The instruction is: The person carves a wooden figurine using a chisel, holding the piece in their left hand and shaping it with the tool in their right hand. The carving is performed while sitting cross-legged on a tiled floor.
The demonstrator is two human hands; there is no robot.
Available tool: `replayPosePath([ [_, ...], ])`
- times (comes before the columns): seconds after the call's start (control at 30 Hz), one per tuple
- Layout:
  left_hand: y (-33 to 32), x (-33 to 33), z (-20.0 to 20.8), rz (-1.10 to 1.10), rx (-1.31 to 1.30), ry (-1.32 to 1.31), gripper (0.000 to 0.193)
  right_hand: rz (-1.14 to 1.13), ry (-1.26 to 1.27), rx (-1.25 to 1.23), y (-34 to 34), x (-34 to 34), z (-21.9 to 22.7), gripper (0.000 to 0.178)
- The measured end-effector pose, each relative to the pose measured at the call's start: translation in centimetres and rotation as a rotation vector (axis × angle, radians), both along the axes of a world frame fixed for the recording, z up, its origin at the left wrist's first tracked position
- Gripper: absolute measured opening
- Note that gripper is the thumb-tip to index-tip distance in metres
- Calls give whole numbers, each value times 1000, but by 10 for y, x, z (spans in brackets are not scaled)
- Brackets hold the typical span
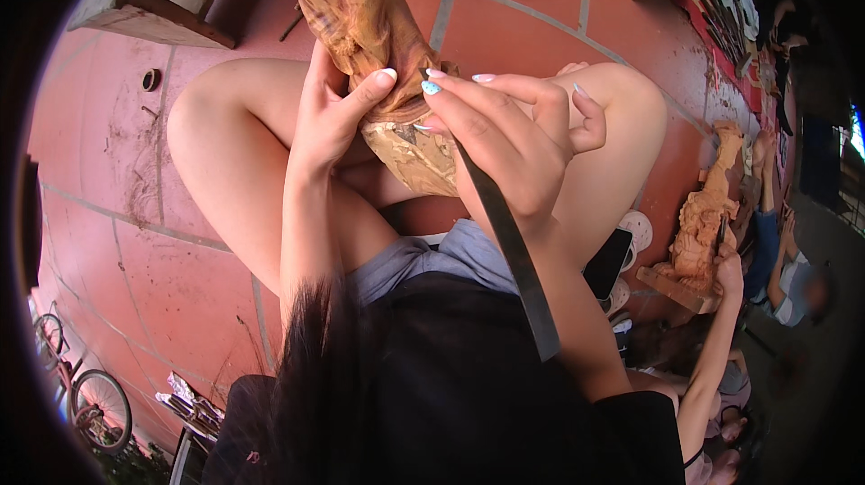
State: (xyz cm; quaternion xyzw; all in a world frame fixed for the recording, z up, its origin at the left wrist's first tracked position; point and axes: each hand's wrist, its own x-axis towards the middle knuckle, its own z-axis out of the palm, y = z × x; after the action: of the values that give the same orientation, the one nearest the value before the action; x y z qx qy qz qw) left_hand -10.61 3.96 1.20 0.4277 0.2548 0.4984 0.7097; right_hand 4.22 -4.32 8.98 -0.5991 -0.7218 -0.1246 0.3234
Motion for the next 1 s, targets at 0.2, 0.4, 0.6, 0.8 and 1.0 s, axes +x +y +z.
replayPosePath([
  [0.2, -2, -1, 1, 8, 7, -9, 73, -15, -5, -77, -16, -8, 6, 24],
  [0.4, -1, 1, 3, 29, -9, -13, 71, -4, -22, -104, -15, -7, 12, 27],
  [0.6, 1, 1, 5, 26, 14, -4, 72, -14, -12, -68, -7, 0, 12, 26],
  [0.8, 0, 2, 3, 39, -1, -4, 70, -12, -25, -84, -14, -3, 15, 25],
  [1.0, 2, 2, 4, 34, 0, -15, 69, -5, -22, -109, -19, -6, 12, 23],
])
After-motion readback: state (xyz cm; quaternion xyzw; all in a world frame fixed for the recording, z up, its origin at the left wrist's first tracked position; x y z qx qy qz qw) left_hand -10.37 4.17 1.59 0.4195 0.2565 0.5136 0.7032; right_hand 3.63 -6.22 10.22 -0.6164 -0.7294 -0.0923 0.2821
